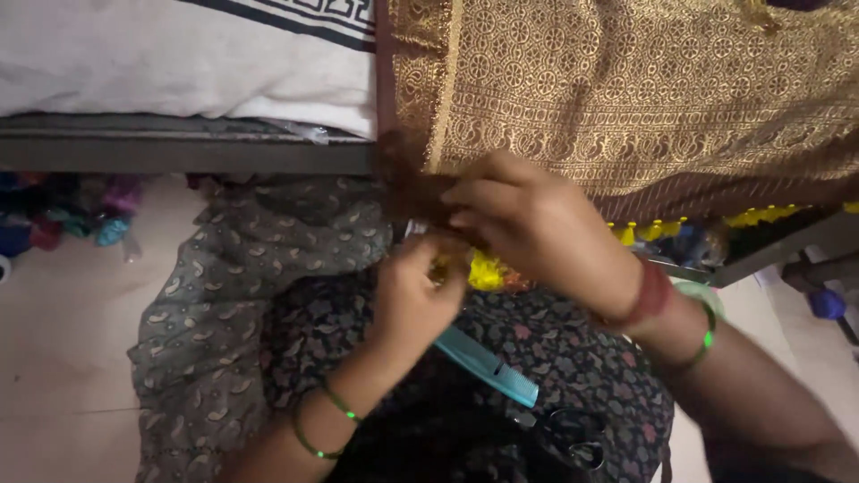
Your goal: Manually attaching yellow decorative tassels to the border of a brown and gold saree using a needle and thread.
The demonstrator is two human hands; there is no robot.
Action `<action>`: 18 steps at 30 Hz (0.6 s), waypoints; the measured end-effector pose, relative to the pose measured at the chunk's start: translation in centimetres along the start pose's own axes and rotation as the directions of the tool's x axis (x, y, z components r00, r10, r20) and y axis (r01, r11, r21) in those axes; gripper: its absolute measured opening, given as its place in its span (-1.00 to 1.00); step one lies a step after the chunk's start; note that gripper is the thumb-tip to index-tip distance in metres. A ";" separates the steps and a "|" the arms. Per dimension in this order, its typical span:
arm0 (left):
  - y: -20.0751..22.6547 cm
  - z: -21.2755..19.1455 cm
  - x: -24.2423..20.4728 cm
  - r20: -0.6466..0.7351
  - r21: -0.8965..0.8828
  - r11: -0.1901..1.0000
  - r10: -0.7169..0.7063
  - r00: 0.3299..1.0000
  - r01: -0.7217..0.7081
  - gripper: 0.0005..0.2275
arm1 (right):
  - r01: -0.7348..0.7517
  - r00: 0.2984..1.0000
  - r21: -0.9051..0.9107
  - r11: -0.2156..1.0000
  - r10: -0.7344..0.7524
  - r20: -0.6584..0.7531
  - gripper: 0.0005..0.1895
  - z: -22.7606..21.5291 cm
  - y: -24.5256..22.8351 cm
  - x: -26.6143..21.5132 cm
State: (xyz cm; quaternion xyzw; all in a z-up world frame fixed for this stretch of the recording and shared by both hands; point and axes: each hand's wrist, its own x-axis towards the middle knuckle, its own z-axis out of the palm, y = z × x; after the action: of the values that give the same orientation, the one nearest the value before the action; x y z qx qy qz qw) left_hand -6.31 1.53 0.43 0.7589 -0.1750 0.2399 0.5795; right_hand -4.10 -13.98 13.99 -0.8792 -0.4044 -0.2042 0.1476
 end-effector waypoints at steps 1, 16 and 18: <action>-1.3 0.3 -0.4 -0.003 -0.002 1.000 -0.002 1.000 0.002 -0.93 | 0.002 1.000 -0.001 1.000 -0.002 0.004 -0.91 0.3 -0.2 -1.0; -2.6 0.3 -0.8 0.227 -0.472 0.751 -0.403 0.887 0.462 -0.91 | -0.146 0.987 0.225 0.963 0.125 0.104 -0.79 -0.1 -0.2 -6.0; -1.0 -0.5 -0.2 0.121 -0.137 0.977 -0.146 0.982 0.163 -0.91 | 0.072 0.991 0.140 0.987 -0.087 0.102 -0.64 -2.5 -1.9 -3.2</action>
State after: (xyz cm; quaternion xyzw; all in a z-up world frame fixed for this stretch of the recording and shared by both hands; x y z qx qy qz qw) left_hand -6.04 2.24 -0.40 0.7380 -0.1643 0.1383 0.6398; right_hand -8.07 -15.93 14.81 -0.8598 -0.4597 -0.1343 0.1770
